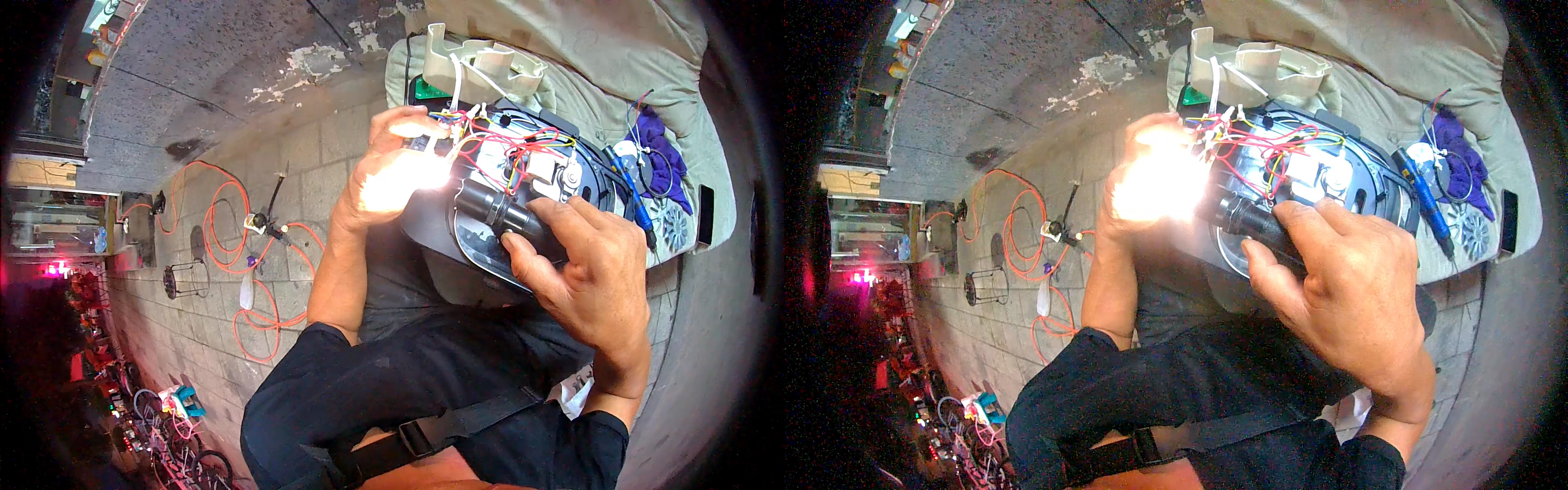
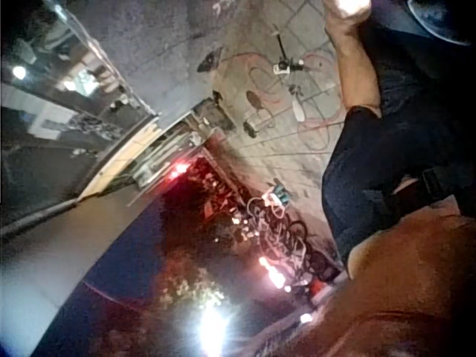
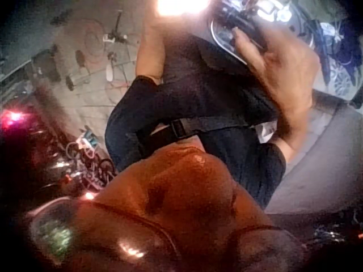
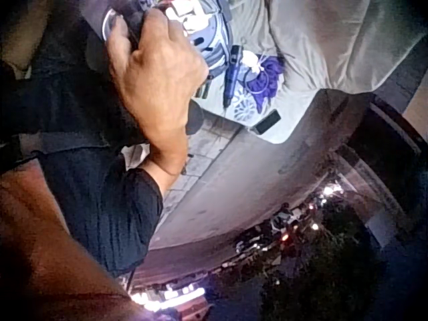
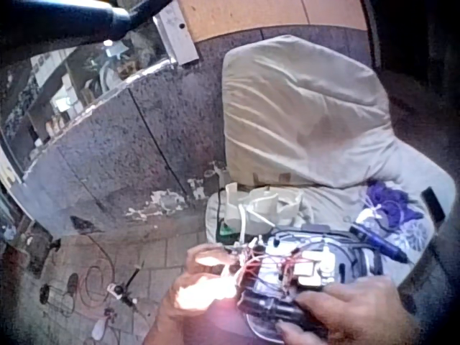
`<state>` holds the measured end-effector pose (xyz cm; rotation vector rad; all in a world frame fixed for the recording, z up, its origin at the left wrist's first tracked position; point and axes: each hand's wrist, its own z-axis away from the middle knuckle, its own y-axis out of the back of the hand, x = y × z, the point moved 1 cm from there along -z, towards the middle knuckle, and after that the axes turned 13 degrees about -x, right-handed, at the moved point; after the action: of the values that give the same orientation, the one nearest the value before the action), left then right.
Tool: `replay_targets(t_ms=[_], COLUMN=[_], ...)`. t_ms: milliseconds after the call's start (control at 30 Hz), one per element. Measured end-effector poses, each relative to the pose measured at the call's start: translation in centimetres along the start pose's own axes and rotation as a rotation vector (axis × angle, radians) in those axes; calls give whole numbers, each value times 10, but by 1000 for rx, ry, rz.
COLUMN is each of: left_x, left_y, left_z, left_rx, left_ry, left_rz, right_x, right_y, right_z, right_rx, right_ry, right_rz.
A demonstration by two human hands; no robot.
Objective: The person repairs a disassembled electric scooter headlight assembly by hand, connecting wires and using a flashlight to inspect the internal components. They use pliers to strip or adjust wires and test the light output before briefly walking into a shop and returning to the work area.
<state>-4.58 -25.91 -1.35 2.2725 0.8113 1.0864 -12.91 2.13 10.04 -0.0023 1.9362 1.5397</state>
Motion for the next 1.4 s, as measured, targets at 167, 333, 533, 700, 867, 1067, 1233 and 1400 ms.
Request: replay_targets(t_ms=[167,333,533,700,867,1067,1233,1400], left_x=[0,-1,-1,0,1,-5,-5,-8], left_y=[4,3,0,2,-2,-2,-2,-3], left_z=[1,3,4,5,5,9,10,13], left_rx=[-37,-12,29,32,59,54,73,83], left_ry=[20,33,20,18,4,-37,-42,-44], left_rz=[3,-16,17,-2,-43,-106,-36,-27], right_x=[3,5,6,5,5,5,5,4], right_y=[-5,-9,-9,-11,-12,-13,-14,-14], right_z=[-3,-5,-6,-7,-8,-7,-8,-9], right_rx=[-19,-9,-24,-26,-36,-47,-61,-72], right_ry=[1,11,13,13,11,21,22,15], right_rz=[-7,-10,-9,-11,-4,3,-10,-27])
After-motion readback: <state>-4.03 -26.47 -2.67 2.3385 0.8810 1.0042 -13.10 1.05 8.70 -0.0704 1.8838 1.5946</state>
